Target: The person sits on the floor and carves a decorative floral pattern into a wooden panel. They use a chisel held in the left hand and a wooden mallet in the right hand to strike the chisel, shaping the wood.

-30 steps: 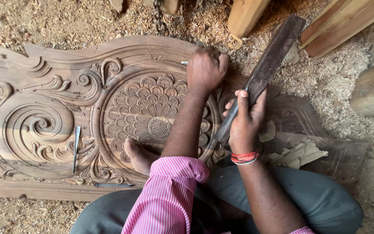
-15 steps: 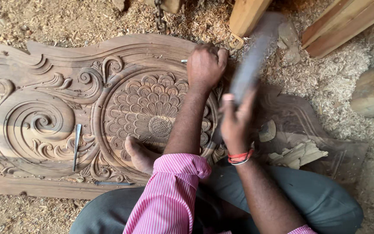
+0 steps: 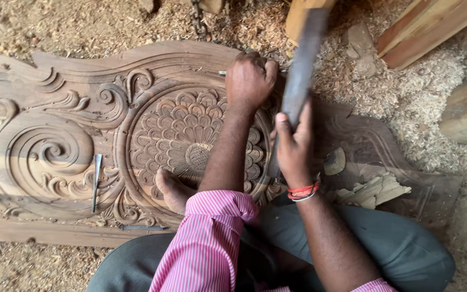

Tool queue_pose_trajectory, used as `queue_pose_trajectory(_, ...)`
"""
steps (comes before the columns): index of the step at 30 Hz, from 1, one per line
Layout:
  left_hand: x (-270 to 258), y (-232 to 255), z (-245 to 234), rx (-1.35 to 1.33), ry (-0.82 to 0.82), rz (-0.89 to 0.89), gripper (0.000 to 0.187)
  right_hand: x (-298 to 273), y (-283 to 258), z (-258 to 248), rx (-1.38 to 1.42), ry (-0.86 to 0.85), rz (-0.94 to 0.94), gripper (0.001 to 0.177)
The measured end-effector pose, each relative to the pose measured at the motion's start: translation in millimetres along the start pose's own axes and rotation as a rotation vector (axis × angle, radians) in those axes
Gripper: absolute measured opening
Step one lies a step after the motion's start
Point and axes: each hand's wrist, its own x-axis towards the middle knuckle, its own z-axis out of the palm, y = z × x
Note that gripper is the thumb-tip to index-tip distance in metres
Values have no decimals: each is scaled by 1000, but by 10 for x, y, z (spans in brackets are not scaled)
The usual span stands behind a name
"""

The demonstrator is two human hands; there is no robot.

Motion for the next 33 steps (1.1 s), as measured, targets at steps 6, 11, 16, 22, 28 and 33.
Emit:
queue_pose_trajectory(6,-21,50,15,-15,-26,9,42,1,-161,-29,79,146,-58,67)
queue_pose_trajectory(11,-34,162,22,-77,-122,-83,44,-11,-203,6,55,127,-85,68)
queue_pose_trajectory(16,4,122,73,-110,-9,-85,43,-8,-118,23,-15,151,-126,79)
queue_pose_trajectory(22,12,56,147,-43,-28,-60,45,24,-93,-3,-60,70,-37,84)
queue_pose_trajectory(28,17,28,132,-126,63,-82,38,24,-149,11,-817,265,-547,91)
queue_pose_trajectory(33,20,20,96,-118,77,-91,40,19,-143,3,-520,25,-432,80)
